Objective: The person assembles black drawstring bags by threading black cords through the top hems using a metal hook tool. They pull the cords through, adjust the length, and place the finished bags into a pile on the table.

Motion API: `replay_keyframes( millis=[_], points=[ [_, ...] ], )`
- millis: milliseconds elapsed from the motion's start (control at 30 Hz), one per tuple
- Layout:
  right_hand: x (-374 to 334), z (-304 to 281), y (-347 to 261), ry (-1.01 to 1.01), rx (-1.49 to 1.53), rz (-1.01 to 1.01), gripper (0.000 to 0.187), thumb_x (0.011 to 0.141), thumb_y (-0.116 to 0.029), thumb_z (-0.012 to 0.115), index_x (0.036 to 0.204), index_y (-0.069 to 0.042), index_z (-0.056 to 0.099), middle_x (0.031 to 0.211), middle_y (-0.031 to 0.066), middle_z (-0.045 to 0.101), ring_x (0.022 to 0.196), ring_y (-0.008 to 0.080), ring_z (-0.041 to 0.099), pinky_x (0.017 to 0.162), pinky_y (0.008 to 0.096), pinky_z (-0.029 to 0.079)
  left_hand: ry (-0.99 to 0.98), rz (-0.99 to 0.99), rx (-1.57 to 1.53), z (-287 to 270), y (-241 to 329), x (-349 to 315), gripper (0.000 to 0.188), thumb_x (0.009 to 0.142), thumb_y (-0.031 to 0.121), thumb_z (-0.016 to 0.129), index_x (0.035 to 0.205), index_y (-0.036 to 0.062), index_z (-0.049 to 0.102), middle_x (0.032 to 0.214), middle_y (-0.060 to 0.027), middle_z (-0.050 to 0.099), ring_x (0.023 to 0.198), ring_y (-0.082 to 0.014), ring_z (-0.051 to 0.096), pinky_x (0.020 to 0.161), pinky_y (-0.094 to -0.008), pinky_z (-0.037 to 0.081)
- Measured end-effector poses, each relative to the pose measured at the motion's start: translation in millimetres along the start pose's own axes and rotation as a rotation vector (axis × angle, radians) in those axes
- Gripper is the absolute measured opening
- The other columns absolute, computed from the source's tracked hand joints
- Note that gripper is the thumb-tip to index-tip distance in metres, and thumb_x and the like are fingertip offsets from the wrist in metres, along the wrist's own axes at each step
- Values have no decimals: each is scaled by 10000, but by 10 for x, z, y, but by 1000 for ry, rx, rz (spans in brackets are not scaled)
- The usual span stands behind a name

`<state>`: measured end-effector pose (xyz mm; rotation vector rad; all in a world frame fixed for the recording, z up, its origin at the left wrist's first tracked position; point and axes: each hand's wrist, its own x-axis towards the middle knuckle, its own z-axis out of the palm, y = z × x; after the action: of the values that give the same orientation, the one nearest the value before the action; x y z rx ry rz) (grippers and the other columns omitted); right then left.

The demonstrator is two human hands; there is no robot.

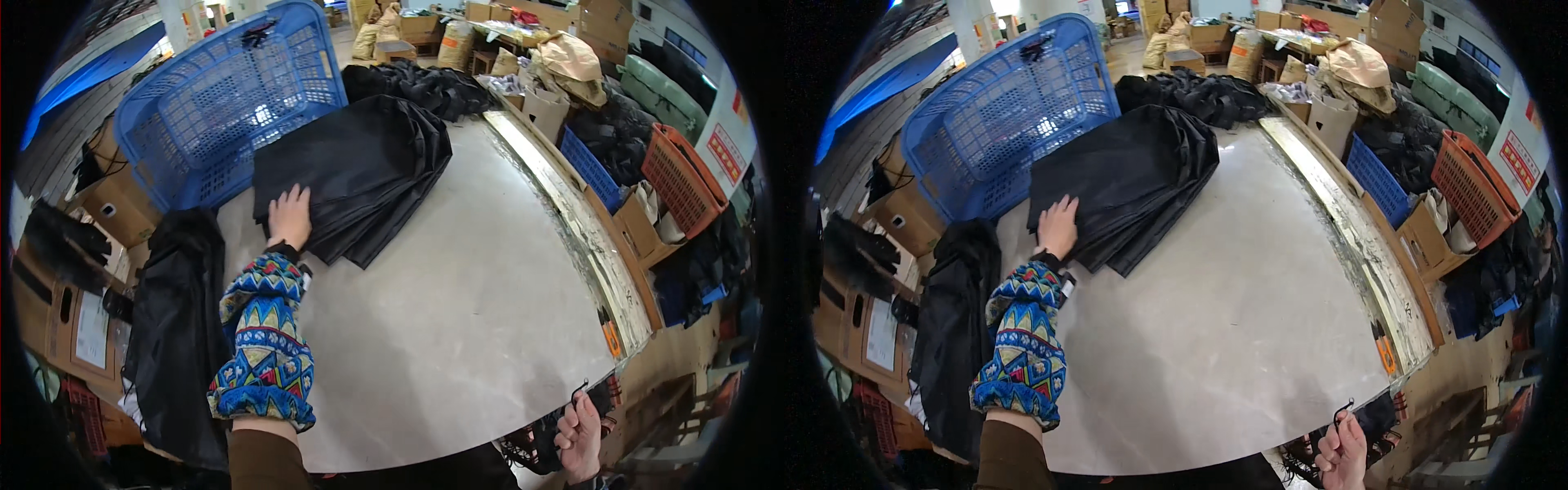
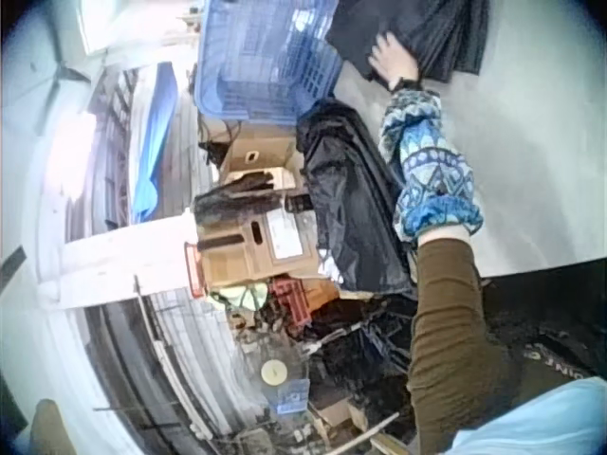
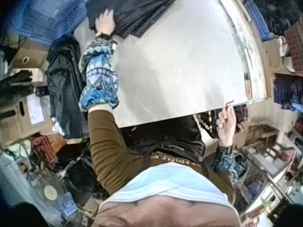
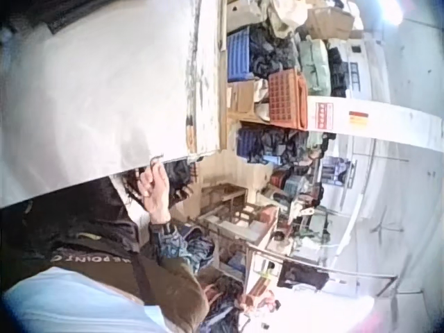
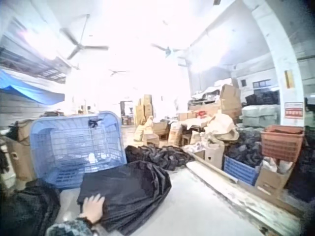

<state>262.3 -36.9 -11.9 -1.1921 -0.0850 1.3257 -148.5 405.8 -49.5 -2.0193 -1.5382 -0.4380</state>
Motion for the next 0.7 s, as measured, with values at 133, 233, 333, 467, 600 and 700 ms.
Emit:
replay_keyframes(
  millis=[133, 233, 333, 467, 600, 700],
  points=[
    [-28, -70, 257, 60, 22, 5, 113, 980, -197, 432, 1082, -160, 462, 696, -34, 455, 429, 40, 294, 338, 168, 243, -184, 22, -83, 33, -166, 106, 103, 821, 87, 513, 886, 50, 584, 883, -122, 633, 858, -309, 635, 696, -425, 515],
    [-67, 17, 311, 54, -87, -40, 102, 979, -201, 435, 1069, -159, 462, 698, -39, 461, 423, 34, 290, 334, 171, 240, 5, -60, -310, -618, 189, 120, 102, 837, 85, 491, 884, 46, 573, 867, -118, 621, 840, -317, 627, 718, -417, 511],
    [15, 9, 205, 99, -71, -150, 54, 974, -205, 446, 1001, -160, 460, 701, -54, 458, 425, 13, 282, 330, 158, 217, -201, 397, -451, -1296, 548, -367, 185, 817, 112, 517, 942, 1, 596, 1069, -208, 571, 962, -367, 567, 817, -460, 477],
    [-80, -108, 25, 173, 70, -338, 176, 965, -161, 448, 1141, -151, 453, 707, -43, 485, 419, 16, 286, 321, 177, 178, -359, 808, -450, -1714, 1317, -1414, 206, 802, 139, 509, 890, -22, 601, 1202, -199, 503, 1129, -348, 480, 854, -521, 447],
    [-429, -220, 372, -77, -108, -180, 256, 950, -123, 464, 1199, -115, 406, 777, -9, 557, 401, 50, 349, 324, 180, 244, -415, 767, -666, -2209, 1645, -2091, 183, 840, 134, 526, 945, -16, 531, 1336, -190, 424, 1271, -395, 367, 908, -583, 403],
    [-637, -162, 509, -207, -309, 7, 248, 943, -83, 467, 1189, -98, 441, 746, 30, 576, 392, 65, 378, 338, 207, 281, -401, 683, -794, -2418, 1814, -2229, 274, 855, 186, 568, 1038, -13, 522, 1345, -175, 430, 1265, -383, 390, 942, -590, 379]
  ],
)
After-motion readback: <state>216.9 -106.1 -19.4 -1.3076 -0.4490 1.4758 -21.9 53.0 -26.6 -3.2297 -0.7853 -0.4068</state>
